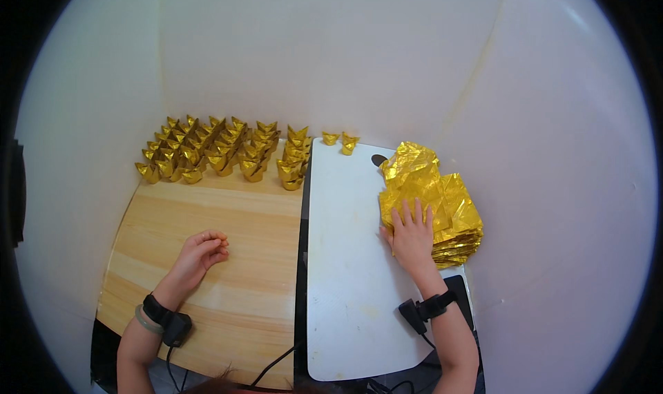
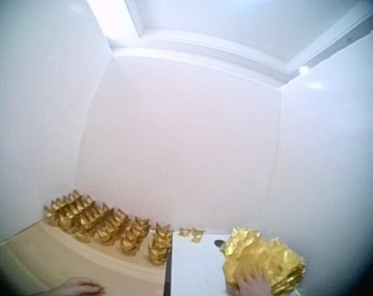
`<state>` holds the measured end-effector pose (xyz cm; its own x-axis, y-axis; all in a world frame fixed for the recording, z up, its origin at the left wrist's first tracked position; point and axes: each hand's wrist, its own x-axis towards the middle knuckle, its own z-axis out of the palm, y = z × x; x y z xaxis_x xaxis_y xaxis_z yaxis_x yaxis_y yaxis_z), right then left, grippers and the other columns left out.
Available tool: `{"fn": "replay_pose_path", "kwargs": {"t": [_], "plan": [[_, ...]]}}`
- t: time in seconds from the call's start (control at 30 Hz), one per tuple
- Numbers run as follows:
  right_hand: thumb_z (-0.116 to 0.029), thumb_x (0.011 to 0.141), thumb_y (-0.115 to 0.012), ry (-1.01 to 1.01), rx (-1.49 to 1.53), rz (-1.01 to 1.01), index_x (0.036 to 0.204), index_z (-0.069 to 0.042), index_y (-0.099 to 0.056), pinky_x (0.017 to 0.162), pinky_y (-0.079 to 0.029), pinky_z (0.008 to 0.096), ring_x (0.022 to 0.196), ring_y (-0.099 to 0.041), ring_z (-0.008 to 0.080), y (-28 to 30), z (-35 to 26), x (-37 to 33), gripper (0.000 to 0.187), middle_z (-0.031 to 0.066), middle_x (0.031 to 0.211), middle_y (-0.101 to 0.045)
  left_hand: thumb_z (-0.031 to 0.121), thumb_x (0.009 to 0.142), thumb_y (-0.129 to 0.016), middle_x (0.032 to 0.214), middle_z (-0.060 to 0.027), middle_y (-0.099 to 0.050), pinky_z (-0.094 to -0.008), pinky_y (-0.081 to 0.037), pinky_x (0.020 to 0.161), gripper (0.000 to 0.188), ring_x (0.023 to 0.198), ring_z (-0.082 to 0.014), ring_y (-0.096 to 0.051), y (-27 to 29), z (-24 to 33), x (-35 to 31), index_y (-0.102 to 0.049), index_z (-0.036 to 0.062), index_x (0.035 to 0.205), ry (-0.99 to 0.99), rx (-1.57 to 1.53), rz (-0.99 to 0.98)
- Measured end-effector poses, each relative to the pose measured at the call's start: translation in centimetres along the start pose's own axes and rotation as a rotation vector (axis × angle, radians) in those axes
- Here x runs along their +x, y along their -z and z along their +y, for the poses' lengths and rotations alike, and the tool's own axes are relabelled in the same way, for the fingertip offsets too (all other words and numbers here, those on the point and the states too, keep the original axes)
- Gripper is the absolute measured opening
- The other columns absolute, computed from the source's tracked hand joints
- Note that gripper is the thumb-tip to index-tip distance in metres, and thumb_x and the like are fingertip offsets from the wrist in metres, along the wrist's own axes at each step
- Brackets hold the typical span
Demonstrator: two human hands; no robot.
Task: Folding gold-colored paper sheets into traditional ingot shapes.
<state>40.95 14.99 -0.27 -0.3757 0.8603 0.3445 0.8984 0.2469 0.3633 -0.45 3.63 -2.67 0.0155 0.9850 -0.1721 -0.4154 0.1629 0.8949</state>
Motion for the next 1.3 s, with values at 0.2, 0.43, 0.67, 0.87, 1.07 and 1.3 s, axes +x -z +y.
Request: {"fn": "replay_pose_path", "kwargs": {"t": [0.2,0.43,0.67,0.87,1.07,1.3], "plan": [[-0.040,0.094,-0.040,0.099,0.107,-0.184,0.131,-0.011,-0.047,0.110,-0.016,0.0526,0.131,-0.035,0.0304,2.4,-2.3,0.8,0.047,0.0109,0.135,-0.046,0.006,0.090,-0.052,0.091,-0.0049,-0.061,-0.0251,-0.052,0.075,0.012,0.080,-0.0123,-0.061,0.1,0.0,0.0,-0.057,0.0021,0.100,0.006,-0.019,0.013],[-0.037,0.095,-0.042,0.074,0.307,-0.070,0.127,-0.006,-0.048,0.107,-0.024,0.0500,0.123,-0.044,0.0307,4.2,-4.6,2.3,0.045,0.0107,0.126,-0.055,0.008,0.091,-0.051,0.095,-0.0056,-0.061,-0.0247,-0.051,0.077,0.016,0.083,-0.0117,-0.060,-0.6,0.7,0.2,-0.057,0.0011,0.104,0.001,0.006,0.012],[-0.043,0.096,-0.042,-0.125,1.689,-0.418,0.124,-0.001,-0.049,0.084,-0.048,0.0325,0.102,-0.058,0.0152,11.7,-12.8,4.4,0.050,0.0112,0.110,-0.059,0.013,0.092,-0.052,0.109,-0.0054,-0.057,-0.0305,-0.045,0.091,0.026,0.101,-0.0151,-0.055,-0.7,0.7,0.0,-0.051,0.0023,0.116,-0.064,-0.081,0.150],[-0.039,0.097,-0.043,-0.126,1.797,-0.652,0.114,0.003,-0.056,0.073,-0.047,0.0278,0.087,-0.057,0.0117,7.0,-16.8,5.8,0.046,0.0070,0.101,-0.062,0.004,0.086,-0.052,0.110,-0.0056,-0.055,-0.0315,-0.038,0.096,0.026,0.108,-0.0184,-0.049,-0.4,-0.2,0.2,-0.053,0.0030,0.112,-0.583,0.310,0.422],[-0.033,0.095,-0.049,-0.046,1.607,-0.674,0.110,0.005,-0.057,0.075,-0.047,0.0276,0.085,-0.058,0.0133,3.5,-19.2,7.2,0.042,0.0094,0.097,-0.063,-0.005,0.077,-0.052,0.112,-0.0089,-0.055,-0.0336,-0.038,0.095,0.025,0.111,-0.0240,-0.047,1.6,1.8,-0.1,-0.063,0.0055,0.097,-0.616,0.912,-0.215],[-0.019,0.084,-0.066,0.028,1.478,-0.323,0.130,-0.002,-0.038,0.081,-0.047,0.0331,0.097,-0.058,0.0244,4.9,-19.1,7.1,0.057,0.0172,0.115,-0.052,0.013,0.081,-0.060,0.109,-0.0059,-0.055,-0.0362,-0.038,0.092,0.021,0.104,-0.0253,-0.048,1.5,1.4,-0.7,-0.066,0.0106,0.100,-0.678,1.327,-0.198]]}}
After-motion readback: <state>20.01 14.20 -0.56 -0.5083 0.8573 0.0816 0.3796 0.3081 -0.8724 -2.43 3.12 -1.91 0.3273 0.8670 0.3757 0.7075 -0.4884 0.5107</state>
